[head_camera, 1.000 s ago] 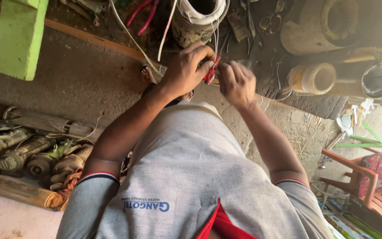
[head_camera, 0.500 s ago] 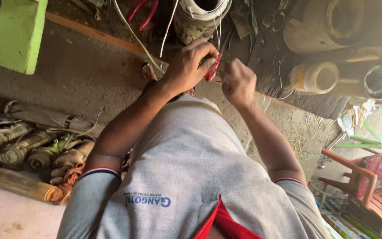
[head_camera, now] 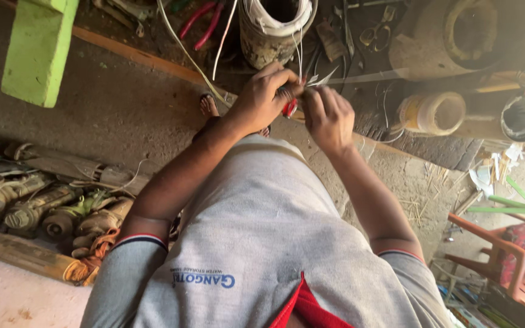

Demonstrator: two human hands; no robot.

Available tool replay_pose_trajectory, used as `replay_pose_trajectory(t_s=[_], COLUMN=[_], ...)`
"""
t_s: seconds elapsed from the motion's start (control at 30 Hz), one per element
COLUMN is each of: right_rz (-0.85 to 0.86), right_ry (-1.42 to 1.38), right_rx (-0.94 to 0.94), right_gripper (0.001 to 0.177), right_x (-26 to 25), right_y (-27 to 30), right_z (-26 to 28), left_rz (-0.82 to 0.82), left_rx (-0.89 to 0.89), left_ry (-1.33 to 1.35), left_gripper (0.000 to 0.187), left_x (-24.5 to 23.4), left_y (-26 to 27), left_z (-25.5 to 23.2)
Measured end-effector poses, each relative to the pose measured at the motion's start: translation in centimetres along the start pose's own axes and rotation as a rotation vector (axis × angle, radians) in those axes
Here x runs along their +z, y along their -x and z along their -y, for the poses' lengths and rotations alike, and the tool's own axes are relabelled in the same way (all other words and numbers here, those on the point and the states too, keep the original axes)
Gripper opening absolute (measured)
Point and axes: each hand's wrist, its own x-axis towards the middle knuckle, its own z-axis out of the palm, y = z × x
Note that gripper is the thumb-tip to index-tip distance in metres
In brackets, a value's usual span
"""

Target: The person winds white wire around a cylindrical object using both hands. They use pliers to cut the wire and manipulate the ends. The person continues winding the wire around the object, adjusting the wire as needed.

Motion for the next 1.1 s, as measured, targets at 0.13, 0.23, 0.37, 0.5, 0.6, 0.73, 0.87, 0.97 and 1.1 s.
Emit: replay_pose_trajectory(t_s=[0.13, 0.23, 0.37, 0.5, 0.6, 0.73, 0.87, 0.97, 1.1], right_rz=[-0.058, -0.033, 0.21, -0.032, -0.07, -0.075, -0.088, -0.081, -0.013], right_ry=[-0.192, -0.98, -0.867, -0.383, -0.394, -0.489, -0.428, -0.353, -0.385], right_rx=[0.195, 0.719, 0.739, 0.312, 0.54, 0.854, 0.824, 0.706, 0.604], right_gripper=[0.013, 0.016, 0.023, 0.017, 0.02, 0.018, 0.017, 0.015, 0.013], right_x=[2.8, 3.3, 2.3, 0.3, -0.3, -1.0, -0.5, -0.3, -0.2], right_y=[1.4, 1.1, 0.8, 2.2, 3.1, 5.8, 5.5, 4.8, 2.3], right_z=[1.0, 1.3, 1.7, 1.7, 0.8, 0.5, 0.4, 1.4, 3.1], left_rz=[-0.072, -0.159, -0.058, 0.198, 0.217, -0.071, -0.234, -0.132, -0.152], left_rx=[-0.117, -0.059, -0.059, -0.039, 0.209, -0.618, -0.056, -0.071, -0.119], left_ry=[0.077, 0.186, 0.258, 0.25, 0.471, -0.272, -1.012, -1.094, -0.907], left_gripper=[0.012, 0.011, 0.017, 0.06, 0.073, 0.048, 0.035, 0.029, 0.026], left_x=[1.6, 1.9, 0.6, -2.6, -6.5, -7.7, -6.4, -5.4, -6.0], left_y=[0.6, -0.2, 0.7, 2.1, 2.5, 1.1, 1.8, 1.9, 1.6], left_z=[1.0, 1.5, 1.5, 1.9, 4.9, 13.2, 19.3, 21.6, 23.2])
